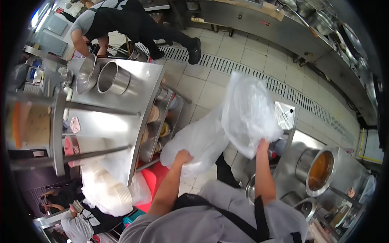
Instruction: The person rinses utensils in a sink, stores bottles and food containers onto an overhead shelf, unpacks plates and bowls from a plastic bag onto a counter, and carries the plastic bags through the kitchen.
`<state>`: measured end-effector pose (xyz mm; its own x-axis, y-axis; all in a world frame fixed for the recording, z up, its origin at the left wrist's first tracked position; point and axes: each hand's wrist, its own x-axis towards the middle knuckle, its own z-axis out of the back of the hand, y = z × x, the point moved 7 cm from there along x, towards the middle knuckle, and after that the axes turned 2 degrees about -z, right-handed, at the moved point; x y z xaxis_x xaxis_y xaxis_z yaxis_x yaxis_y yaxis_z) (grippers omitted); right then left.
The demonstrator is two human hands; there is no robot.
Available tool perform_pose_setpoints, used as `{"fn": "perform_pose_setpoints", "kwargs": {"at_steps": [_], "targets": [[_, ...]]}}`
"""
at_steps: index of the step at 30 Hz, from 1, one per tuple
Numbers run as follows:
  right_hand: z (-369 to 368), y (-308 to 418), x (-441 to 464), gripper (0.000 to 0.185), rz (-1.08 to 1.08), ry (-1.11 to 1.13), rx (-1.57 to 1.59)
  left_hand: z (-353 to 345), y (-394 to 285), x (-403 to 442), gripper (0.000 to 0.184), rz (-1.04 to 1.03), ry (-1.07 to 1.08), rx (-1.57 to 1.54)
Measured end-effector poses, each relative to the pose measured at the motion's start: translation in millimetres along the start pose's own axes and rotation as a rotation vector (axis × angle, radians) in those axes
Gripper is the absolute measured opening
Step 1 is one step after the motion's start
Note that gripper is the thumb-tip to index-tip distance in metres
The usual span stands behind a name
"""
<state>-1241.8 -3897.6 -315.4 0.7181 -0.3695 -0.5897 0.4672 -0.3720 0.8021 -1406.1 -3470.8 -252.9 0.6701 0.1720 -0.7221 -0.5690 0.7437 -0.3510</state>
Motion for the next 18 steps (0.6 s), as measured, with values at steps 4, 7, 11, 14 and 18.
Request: {"fn": "perform_pose_setpoints", "kwargs": {"at_steps": [4,7,11,14,18], "targets": [[-36,40,-8,0.046,-0.113,-0.088,0.130,41,-35,-48,0.046,-0.128,-0.056,-0.585],[-71,105,-48,0.053,0.162,0.125,0.192,61,-70,-100,0.043,-0.254,-0.231,-0.240],[-78,120,-88,0.059,0.257,0.256,0.390,-19,-66,-149,0.040,-0.279,-0.049,0.417],[-71,151,-128,0.055,0.445,0.240,0.403,-31,-95,-175,0.040,-0.367,0.049,0.159],[-62,142,-183,0.042,0.768,0.119,-0.105,-16,-108,-230,0.040,-0.300,-0.074,-0.775]]}}
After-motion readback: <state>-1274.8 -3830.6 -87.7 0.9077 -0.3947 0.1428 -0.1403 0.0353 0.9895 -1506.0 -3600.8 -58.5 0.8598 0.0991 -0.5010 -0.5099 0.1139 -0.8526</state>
